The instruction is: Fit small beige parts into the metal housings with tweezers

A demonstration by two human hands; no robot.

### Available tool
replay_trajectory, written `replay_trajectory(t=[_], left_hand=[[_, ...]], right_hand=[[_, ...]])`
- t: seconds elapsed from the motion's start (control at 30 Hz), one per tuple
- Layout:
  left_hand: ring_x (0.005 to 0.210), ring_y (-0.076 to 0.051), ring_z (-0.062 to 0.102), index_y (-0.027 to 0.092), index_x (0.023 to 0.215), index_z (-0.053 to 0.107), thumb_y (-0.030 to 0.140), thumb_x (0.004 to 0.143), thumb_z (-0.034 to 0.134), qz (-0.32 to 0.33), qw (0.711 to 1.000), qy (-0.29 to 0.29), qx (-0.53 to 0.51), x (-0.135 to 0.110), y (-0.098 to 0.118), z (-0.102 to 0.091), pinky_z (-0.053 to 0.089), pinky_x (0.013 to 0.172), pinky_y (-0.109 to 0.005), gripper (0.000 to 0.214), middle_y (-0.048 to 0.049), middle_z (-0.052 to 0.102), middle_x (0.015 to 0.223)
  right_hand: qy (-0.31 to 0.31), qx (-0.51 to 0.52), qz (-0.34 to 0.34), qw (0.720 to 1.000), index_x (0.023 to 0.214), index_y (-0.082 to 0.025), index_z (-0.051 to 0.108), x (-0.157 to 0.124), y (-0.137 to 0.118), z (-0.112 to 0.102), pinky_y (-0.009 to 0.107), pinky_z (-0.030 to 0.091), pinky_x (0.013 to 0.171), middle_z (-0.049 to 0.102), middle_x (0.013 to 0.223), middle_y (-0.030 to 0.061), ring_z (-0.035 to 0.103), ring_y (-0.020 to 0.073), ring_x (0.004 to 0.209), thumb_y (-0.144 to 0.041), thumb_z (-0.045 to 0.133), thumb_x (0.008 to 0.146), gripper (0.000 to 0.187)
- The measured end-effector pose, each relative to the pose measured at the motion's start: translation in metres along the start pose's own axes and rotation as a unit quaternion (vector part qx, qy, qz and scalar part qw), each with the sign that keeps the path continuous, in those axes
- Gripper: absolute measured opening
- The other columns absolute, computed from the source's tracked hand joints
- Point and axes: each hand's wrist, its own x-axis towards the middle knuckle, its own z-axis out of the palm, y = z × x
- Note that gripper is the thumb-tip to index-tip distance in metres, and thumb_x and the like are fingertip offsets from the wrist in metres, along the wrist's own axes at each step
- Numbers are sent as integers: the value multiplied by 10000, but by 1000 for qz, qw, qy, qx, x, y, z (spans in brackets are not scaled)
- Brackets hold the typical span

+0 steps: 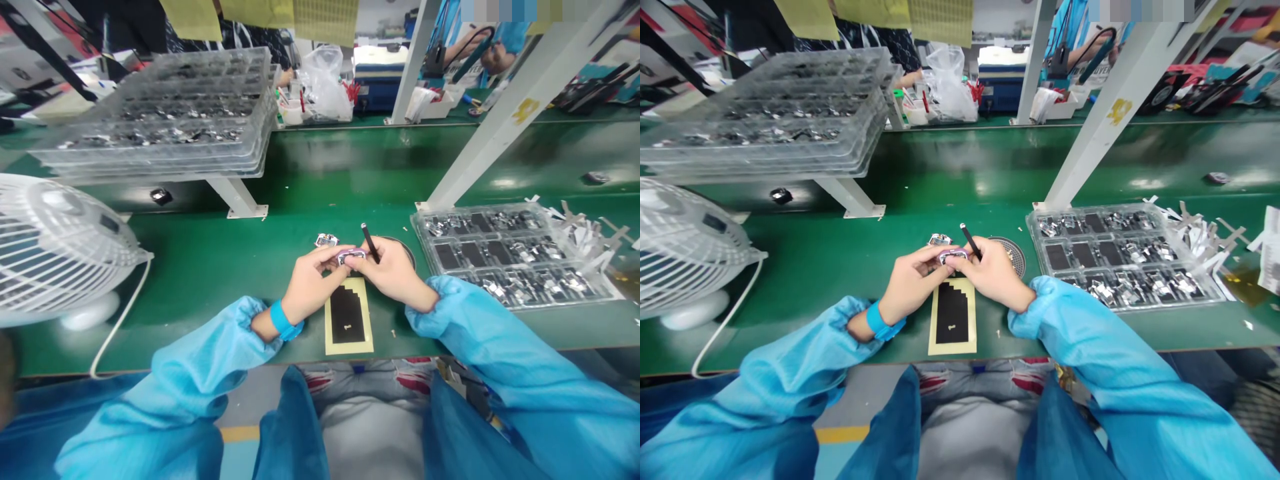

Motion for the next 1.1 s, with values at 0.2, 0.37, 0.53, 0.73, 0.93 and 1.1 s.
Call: replay_trajectory(t=[0.2,0.37,0.53,0.73,0.93,1.1], left_hand=[[910,-208,730,135,1098,759,335,792,809,-50,996,8,-78,0,2,5,604,882,-353,369,-103,773,1059],[859,-194,719,129,1090,759,349,772,823,-55,995,7,-82,4,-1,2,602,827,-336,392,-108,770,1050],[795,-145,653,171,1073,780,227,810,731,28,998,39,52,8,-2,-4,540,684,-252,274,-70,720,1008],[711,-112,562,191,1073,783,169,821,672,87,981,47,168,8,1,-6,469,607,-217,276,-40,674,912],[733,-121,564,200,1080,782,173,832,661,85,980,39,173,8,-2,-5,460,609,-224,277,-48,678,952],[742,-124,571,187,1100,773,181,848,649,84,980,33,176,8,-2,-6,458,615,-229,281,-47,663,920]], right_hand=[[-9,5,15,1000,698,-166,596,5,6,2,245,343,557,552,631,-11,450,115,598,-679,804,708,553],[-27,-26,7,999,728,-166,619,8,6,-3,246,367,560,589,652,-8,488,121,599,-632,796,753,499],[43,-118,-121,985,978,-193,713,5,1,-15,295,471,763,679,916,33,612,168,824,-422,730,905,241],[4,-167,-216,962,927,-202,712,3,6,-20,315,499,777,653,912,52,610,181,837,-331,676,955,137],[0,-191,-230,954,965,-213,713,2,16,-17,315,500,779,656,942,51,620,180,848,-298,677,949,93],[-5,-185,-246,951,1053,-220,723,0,15,-16,304,490,744,651,953,48,617,168,831,-285,637,976,132]])
